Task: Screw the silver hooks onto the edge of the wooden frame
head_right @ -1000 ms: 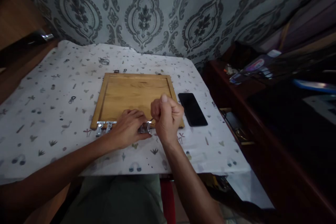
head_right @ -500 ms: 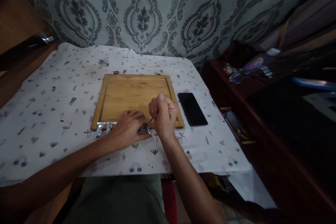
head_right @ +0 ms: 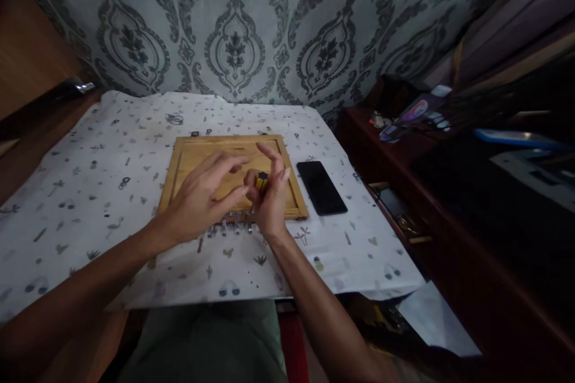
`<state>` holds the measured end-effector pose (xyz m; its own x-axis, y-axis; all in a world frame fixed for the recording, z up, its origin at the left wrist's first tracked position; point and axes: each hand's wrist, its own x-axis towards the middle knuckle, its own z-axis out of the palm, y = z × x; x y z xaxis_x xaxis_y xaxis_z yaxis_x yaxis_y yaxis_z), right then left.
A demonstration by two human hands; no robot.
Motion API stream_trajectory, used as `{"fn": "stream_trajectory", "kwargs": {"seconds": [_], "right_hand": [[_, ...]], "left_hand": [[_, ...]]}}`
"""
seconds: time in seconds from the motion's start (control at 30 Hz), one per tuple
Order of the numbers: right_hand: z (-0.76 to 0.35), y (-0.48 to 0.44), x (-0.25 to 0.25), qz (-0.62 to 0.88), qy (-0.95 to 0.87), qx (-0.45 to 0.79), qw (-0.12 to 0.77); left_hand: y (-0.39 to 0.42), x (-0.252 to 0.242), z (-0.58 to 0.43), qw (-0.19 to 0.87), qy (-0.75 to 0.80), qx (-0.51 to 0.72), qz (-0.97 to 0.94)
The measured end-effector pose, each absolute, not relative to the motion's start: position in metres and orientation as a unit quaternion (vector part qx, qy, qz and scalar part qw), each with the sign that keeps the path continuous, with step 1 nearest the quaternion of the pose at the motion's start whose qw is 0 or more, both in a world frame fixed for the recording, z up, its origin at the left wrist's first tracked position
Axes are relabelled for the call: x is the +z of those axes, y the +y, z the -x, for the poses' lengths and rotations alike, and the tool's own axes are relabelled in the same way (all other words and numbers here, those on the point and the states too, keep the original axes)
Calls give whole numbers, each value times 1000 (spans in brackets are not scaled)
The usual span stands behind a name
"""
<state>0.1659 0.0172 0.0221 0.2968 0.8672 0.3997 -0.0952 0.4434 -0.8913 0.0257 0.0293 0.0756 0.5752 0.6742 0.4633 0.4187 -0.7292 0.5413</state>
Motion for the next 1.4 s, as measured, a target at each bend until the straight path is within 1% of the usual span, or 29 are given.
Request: {"fn": "stream_trajectory", "kwargs": {"seconds": [0.1, 0.17, 0.23, 0.4, 0.47, 0.53, 0.57, 0.7, 0.77, 1.13, 1.4], "right_hand": [[-167, 18, 17, 462, -557, 223, 654], [-166, 19, 15, 483, -584, 177, 628], [-166, 20, 15, 481, -581, 182, 631], [-177, 19, 7, 463, -553, 253, 645], [-189, 14, -2, 478, -553, 263, 630], [-202, 5, -12, 497, -581, 272, 584], [-209, -2, -17, 502, -591, 262, 575], [-225, -26, -31, 540, -656, 246, 467], [-227, -34, -36, 538, -683, 232, 435], [-226, -39, -40, 518, -724, 178, 419], [-225, -39, -39, 522, -771, 60, 361]], "left_hand": [[30, 83, -35, 160, 286, 322, -888], [32, 87, -40, 144, 287, 300, -899], [34, 90, -43, 134, 292, 284, -904], [40, 94, -43, 153, 296, 271, -903], [42, 93, -42, 163, 297, 279, -899], [43, 91, -40, 170, 296, 286, -895], [43, 89, -39, 172, 294, 290, -894], [43, 85, -37, 183, 291, 299, -890], [42, 85, -37, 183, 293, 301, -889], [39, 88, -40, 177, 295, 294, -892], [37, 86, -37, 184, 302, 295, -888]]}}
